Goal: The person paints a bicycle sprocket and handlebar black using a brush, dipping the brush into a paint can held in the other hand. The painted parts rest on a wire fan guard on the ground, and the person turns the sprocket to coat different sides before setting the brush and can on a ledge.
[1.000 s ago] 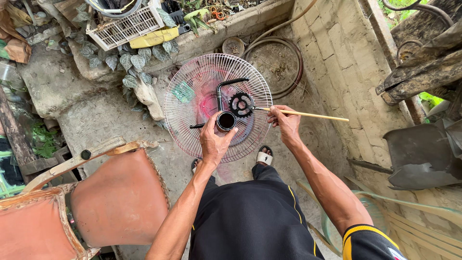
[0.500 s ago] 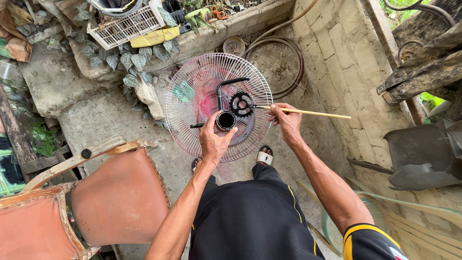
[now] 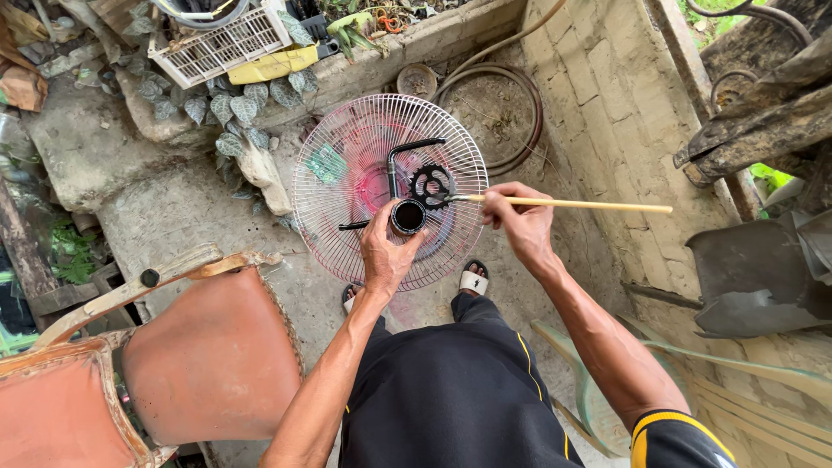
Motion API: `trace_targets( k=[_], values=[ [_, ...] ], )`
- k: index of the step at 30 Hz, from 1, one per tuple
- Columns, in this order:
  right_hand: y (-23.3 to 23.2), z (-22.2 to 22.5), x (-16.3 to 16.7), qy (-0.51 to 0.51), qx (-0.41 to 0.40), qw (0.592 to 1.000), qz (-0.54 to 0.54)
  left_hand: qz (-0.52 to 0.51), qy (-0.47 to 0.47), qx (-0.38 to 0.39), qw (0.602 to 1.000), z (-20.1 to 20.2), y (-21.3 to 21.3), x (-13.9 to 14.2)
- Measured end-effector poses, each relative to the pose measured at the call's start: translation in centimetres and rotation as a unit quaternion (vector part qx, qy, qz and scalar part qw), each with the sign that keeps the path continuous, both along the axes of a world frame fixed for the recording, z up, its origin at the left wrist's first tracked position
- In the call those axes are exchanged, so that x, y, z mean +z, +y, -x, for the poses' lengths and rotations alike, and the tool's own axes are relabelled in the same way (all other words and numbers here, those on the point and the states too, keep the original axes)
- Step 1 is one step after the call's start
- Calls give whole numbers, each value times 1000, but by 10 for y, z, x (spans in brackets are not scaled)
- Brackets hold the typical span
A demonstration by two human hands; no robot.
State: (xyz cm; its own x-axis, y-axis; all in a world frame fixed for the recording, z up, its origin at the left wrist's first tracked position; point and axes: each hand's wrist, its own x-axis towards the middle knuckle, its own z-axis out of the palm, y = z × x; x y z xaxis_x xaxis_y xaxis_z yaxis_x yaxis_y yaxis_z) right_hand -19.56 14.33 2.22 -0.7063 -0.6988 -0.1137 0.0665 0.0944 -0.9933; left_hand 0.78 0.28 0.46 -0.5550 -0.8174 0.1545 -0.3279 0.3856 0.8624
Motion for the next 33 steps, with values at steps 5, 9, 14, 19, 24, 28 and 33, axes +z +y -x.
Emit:
trace_targets(
  k=[5, 9, 14, 19, 24, 28, 33],
  values=[
    [-17, -18, 45, 143, 105, 983, -42, -8, -15, -14, 1000, 5, 3, 4],
    [-28, -29, 59, 251, 113, 956, -99, 0, -11, -20, 1000, 6, 6, 5],
    [-30, -33, 59, 264, 119, 952, -96, 2, -19, -27, 999, 7, 8, 0],
    [-29, -32, 56, 274, 122, 949, -93, -7, -25, -35, 999, 7, 8, -5],
    [-28, -31, 58, 272, 123, 948, -110, -13, -39, -32, 999, 7, 8, -6],
    [-28, -32, 60, 270, 117, 950, -103, -3, -34, -34, 999, 8, 8, -5],
    [-25, -29, 55, 270, 111, 949, -115, -5, -34, -32, 999, 10, 9, -2]
  ],
)
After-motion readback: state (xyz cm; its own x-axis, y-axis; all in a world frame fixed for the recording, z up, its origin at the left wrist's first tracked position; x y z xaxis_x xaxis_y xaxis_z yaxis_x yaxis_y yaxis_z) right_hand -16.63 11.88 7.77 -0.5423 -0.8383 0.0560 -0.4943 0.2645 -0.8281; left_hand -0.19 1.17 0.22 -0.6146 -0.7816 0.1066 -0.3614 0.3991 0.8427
